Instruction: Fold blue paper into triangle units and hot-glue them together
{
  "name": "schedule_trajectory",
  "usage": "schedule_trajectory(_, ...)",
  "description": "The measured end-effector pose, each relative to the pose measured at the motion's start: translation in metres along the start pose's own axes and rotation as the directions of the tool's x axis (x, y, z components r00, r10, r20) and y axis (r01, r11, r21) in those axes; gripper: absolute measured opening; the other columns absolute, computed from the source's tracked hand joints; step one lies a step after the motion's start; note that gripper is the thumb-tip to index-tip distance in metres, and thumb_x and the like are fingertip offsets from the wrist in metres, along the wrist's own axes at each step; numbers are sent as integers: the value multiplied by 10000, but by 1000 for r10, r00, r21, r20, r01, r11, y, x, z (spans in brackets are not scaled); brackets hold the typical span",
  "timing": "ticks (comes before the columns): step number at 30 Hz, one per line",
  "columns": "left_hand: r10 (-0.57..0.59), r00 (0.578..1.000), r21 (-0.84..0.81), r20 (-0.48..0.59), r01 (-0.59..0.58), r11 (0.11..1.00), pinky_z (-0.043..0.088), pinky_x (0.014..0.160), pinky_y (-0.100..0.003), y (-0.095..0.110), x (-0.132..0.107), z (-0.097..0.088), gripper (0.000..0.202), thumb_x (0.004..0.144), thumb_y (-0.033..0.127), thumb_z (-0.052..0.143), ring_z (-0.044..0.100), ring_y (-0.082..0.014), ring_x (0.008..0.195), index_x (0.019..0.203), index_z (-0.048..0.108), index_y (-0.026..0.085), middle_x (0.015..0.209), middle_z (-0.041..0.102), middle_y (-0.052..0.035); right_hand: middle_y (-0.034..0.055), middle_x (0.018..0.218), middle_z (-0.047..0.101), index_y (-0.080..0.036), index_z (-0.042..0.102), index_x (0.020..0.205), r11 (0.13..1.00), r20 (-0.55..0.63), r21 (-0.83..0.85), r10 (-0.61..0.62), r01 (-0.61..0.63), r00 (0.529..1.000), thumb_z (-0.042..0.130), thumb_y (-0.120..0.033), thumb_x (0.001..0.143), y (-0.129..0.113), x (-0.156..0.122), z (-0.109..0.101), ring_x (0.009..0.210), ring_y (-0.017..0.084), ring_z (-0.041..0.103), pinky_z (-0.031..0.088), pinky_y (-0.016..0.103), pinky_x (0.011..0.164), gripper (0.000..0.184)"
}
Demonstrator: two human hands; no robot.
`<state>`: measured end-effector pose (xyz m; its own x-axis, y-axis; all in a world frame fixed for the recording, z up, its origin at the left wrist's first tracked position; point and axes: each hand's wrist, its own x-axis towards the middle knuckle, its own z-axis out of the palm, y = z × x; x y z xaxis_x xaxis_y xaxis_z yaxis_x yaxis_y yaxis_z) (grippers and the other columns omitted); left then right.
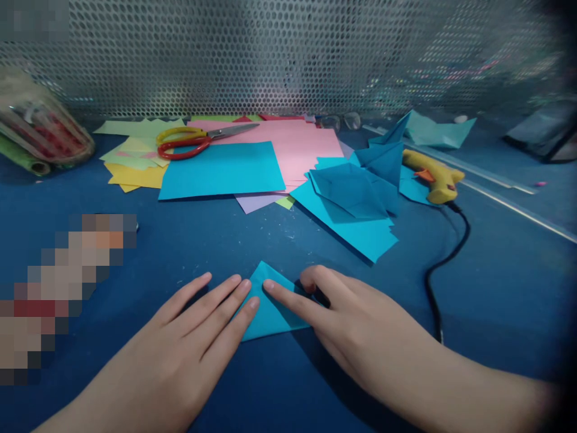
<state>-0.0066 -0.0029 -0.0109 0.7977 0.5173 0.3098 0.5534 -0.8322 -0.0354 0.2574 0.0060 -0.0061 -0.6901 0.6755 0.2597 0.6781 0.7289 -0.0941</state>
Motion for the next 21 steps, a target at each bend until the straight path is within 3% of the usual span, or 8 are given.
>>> schedule_trajectory(5,48,996,46,-70,-45,998,198,1256,-383,6,0,-5,411,1067,140,297,693,-217,1143,1190,683,71,1209,763,-136,68,853,643,-190,680,1324,1000,-51,-23,11,-12,999,350,-9,942,0,2,-1,627,179,620,525,279,535,537)
schedule_trajectory(8,62,996,110,-70,-54,992,195,1262,-393,10,-2,-4,432,1068,122,256,722,-221,1087,1194,661,39,1171,767,-172,62,839,638,-192,707,1278,999,-48,16,36,-35,998,376,-170,1044,-2,5,-2,648,184,635,528,286,543,406)
schedule_trajectory(14,37,995,125,-88,-26,992,225,1248,-404,14,-10,3,406,1063,156,305,731,-226,1099,1338,602,117,1219,749,-182,39,846,620,-225,729,1213,967,-36,196,175,-165,984,526,-442,1032,-6,8,-3,674,183,623,508,298,561,348)
schedule_trajectory(21,8,999,147,-31,-4,989,201,1264,-446,20,-17,7,522,1053,175,327,609,-276,1318,1567,375,95,1321,697,-199,45,911,634,-224,691,1132,941,43,219,254,-257,966,622,-435,972,-10,12,-4,771,237,647,508,350,608,274)
